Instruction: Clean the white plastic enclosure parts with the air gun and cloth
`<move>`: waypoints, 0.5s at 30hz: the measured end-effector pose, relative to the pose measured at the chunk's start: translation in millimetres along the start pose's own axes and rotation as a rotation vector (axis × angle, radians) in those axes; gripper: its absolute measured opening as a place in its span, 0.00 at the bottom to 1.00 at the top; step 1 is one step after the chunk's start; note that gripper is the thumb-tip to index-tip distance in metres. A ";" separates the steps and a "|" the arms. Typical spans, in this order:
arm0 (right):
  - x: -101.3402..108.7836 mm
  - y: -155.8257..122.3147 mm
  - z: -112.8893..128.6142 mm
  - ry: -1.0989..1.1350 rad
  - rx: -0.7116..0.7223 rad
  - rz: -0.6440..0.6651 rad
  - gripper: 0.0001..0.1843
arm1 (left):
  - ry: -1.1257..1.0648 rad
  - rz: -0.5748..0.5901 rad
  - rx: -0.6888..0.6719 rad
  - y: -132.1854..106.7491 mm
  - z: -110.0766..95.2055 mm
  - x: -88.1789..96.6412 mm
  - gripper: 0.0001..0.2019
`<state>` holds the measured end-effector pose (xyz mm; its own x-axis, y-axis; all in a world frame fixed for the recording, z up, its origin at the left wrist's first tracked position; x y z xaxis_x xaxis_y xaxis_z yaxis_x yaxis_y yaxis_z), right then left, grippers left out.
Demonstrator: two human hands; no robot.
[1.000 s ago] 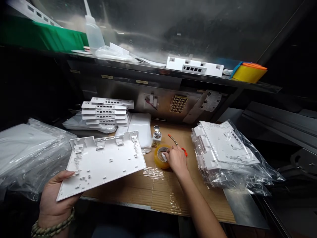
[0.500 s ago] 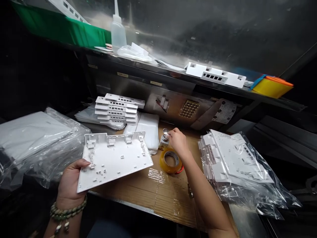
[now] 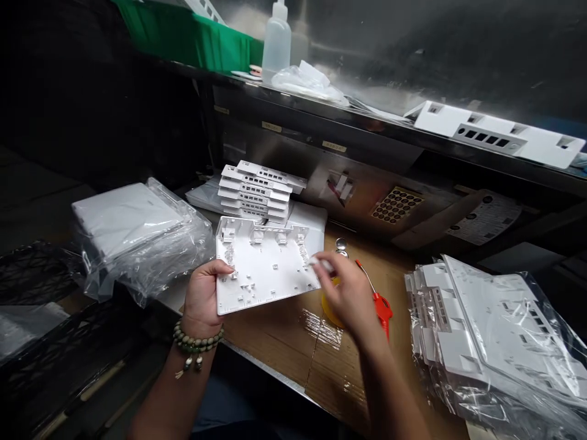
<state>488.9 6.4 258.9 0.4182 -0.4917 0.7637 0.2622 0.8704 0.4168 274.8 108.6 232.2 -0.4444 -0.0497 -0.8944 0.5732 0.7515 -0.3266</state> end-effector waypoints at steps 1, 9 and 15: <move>-4.9 -12.2 23.1 0.148 0.066 0.024 0.08 | 0.001 0.016 -0.023 0.0 3.0 -2.1 0.50; -39.7 -67.4 107.1 0.441 0.106 -0.014 0.08 | 0.035 0.129 -0.223 -10.5 23.4 -14.3 0.52; -36.6 -74.8 102.9 0.430 0.071 -0.044 0.06 | 0.030 0.086 -0.228 -16.8 29.7 -15.7 0.50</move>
<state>364.5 -38.0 250.5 0.7358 -0.4816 0.4760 0.2335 0.8403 0.4892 292.5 77.3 242.6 -0.4233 0.0381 -0.9052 0.4407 0.8816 -0.1690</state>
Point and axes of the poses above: each hand's wrist, its own y-axis towards the middle knuckle, its own x-axis out of the back of the hand, z = x × y, the point moved 3 cm from there along y, towards the middle knuckle, and after that the axes turned 3 degrees about -y, right-handed, at the moved point
